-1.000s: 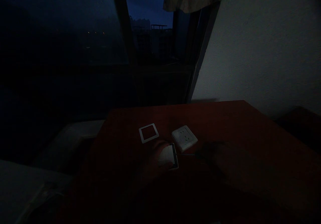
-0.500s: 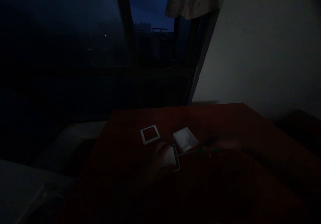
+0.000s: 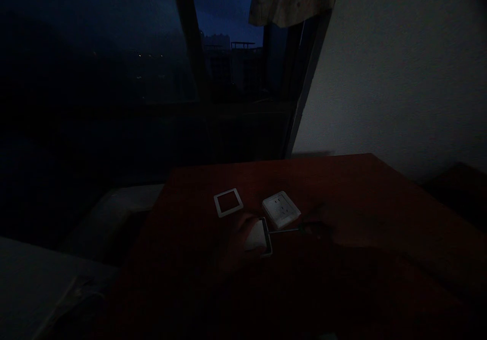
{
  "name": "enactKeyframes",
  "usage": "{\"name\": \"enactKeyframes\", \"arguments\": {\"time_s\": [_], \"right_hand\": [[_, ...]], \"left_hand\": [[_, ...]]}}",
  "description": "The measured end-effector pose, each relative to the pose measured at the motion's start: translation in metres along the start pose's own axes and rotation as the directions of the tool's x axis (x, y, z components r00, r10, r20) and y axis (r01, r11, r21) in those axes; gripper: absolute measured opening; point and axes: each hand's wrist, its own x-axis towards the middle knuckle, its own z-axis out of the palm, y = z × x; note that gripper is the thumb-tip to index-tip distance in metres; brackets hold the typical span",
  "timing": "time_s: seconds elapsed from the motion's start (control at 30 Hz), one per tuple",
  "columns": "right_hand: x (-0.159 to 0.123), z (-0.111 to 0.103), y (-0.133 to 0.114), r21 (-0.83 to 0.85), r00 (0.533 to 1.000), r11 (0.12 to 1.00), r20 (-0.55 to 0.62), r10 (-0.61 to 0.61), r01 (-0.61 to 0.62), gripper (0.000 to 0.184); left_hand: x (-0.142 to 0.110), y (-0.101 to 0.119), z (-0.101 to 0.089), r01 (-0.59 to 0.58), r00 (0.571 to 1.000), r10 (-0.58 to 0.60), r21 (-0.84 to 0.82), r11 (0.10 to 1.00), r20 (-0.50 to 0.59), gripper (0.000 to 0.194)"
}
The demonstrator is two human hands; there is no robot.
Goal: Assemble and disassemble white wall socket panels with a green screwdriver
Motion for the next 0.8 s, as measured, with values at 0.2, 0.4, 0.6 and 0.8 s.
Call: {"name": "enactKeyframes", "arguments": {"time_s": [0.2,0.4,0.6,0.8], "right_hand": [[0.009,0.008,0.034,0.395,0.964,0.883,0.184,0.195,-0.254,0.044],[-0.001,0.031,0.041,0.443,0.984,0.879,0.102,0.143,-0.174,0.045],[-0.011,0.052,0.042,0.432,0.979,0.88,0.042,0.199,-0.198,0.049],[-0.017,0.052,0.035,0.334,0.986,0.931,-0.017,0.163,-0.148,0.043]], "left_hand": [[0.0,-0.007,0.006,-0.017,1.0,0.017,0.003,1.0,0.005,0.064],[0.0,-0.007,0.002,-0.009,0.999,0.012,-0.053,0.999,0.051,0.065],[0.003,-0.002,0.0,0.002,1.0,-0.007,-0.163,0.987,-0.03,0.064],[-0.001,-0.018,-0.022,0.14,0.964,-0.152,-0.07,0.988,-0.219,0.048]]}}
